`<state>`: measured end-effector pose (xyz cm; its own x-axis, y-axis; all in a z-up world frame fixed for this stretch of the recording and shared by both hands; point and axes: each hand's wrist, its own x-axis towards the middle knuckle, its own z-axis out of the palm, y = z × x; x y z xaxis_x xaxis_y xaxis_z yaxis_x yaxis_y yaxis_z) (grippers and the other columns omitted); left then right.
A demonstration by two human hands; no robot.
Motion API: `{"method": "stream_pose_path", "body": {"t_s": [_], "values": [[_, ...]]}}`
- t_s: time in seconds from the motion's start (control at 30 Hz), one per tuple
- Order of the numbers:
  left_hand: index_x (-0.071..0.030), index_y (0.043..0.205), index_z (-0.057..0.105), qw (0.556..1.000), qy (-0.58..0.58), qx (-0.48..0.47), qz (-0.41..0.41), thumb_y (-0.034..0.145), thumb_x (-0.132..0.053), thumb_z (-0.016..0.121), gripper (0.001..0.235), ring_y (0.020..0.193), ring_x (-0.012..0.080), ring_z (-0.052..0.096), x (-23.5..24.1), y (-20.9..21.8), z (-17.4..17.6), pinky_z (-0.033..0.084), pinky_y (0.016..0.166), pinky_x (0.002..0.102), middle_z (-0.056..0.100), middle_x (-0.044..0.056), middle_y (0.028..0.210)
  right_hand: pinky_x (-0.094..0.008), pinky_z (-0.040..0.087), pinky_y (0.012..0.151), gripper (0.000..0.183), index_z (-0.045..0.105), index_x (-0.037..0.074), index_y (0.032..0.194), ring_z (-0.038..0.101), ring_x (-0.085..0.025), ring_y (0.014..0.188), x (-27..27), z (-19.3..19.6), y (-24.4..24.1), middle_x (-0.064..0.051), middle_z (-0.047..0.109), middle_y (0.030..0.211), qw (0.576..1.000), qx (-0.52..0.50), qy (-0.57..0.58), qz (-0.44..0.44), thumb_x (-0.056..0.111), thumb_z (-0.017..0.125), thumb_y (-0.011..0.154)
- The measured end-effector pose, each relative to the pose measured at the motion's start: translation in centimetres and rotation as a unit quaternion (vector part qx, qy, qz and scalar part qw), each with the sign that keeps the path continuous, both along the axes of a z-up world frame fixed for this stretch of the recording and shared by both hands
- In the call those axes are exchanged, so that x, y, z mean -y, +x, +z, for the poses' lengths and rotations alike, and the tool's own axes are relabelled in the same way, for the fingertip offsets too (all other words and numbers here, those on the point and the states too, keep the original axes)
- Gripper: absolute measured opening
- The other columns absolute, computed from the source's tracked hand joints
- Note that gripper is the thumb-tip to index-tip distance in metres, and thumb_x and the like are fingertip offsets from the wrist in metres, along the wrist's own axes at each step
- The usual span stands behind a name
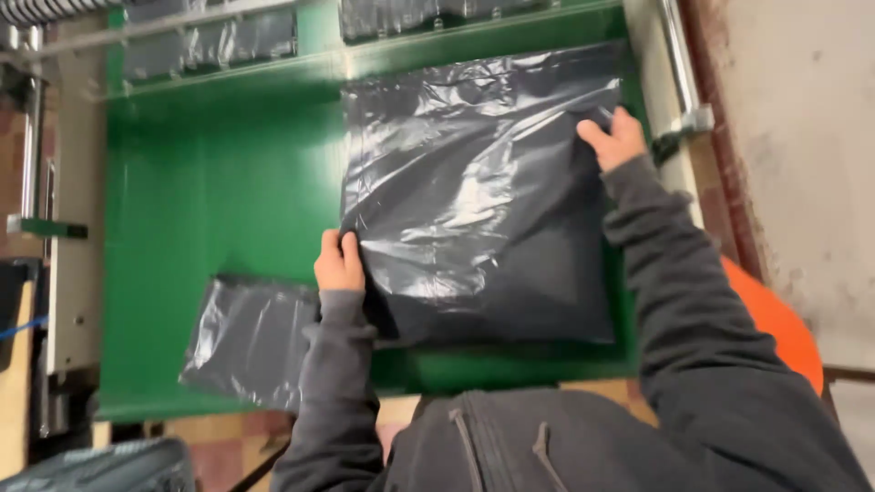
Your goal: Folding plastic bags from a conveyor belt and placing them into a collection basket.
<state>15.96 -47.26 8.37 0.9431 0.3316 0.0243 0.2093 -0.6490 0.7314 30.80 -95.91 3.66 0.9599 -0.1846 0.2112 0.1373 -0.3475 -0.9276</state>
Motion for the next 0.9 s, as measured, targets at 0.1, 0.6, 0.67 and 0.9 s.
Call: {"method": "stream_pose_path", "body": {"t_s": [0.1, 0.6, 0.67, 0.9], "values": [[-0.019, 0.113, 0.062, 0.985, 0.065, -0.158, 0.020, 0.103, -0.051, 0.051, 0.036, 0.104, 0.0487, 0.069, -1.7, 7.3, -8.8, 0.052, 0.091, 0.059, 0.074, 0.026, 0.099, -0.035, 0.059, 0.082, 0.028, 0.069, 0.004, 0.114, 0.067, -0.015, 0.096, 0.8, -7.5, 7.7, -0.008, 0.073, 0.104, 0.992, -0.095, 0.076, 0.024, 0.006, 0.081, 0.089], [-0.021, 0.158, 0.027, 0.662, -0.680, 0.021, -0.313, 0.096, 0.003, 0.060, 0.074, 0.145, 0.0446, 0.047, -6.4, 17.3, -20.4, 0.057, 0.081, 0.025, 0.045, 0.018, 0.159, -0.084, 0.013, 0.126, 0.088, 0.025, 0.016, 0.166, 0.060, -0.047, 0.140, -10.9, 23.1, -7.7, 0.006, 0.031, 0.169, 0.648, 0.159, 0.220, 0.712, 0.011, 0.062, 0.087], [-0.020, 0.152, 0.035, 0.762, -0.569, 0.017, -0.308, 0.094, -0.007, 0.064, 0.066, 0.141, 0.0416, 0.050, -8.0, 12.3, -16.1, 0.055, 0.087, 0.028, 0.050, 0.017, 0.152, -0.056, 0.033, 0.102, 0.065, 0.046, 0.006, 0.144, 0.064, -0.032, 0.113, -5.8, 18.7, -8.8, -0.001, 0.052, 0.137, 0.818, 0.014, 0.248, 0.519, 0.003, 0.058, 0.080], [-0.029, 0.091, 0.079, 0.987, -0.104, -0.120, -0.029, 0.063, -0.056, 0.095, 0.043, 0.081, 0.0240, 0.074, -3.8, 23.6, -9.7, 0.056, 0.071, 0.040, 0.075, 0.000, 0.080, -0.044, 0.053, 0.097, 0.043, 0.060, 0.002, 0.130, 0.065, -0.027, 0.109, 2.8, -3.5, 6.8, -0.015, 0.070, 0.115, 0.982, -0.118, 0.094, 0.113, 0.000, 0.074, 0.089]]}}
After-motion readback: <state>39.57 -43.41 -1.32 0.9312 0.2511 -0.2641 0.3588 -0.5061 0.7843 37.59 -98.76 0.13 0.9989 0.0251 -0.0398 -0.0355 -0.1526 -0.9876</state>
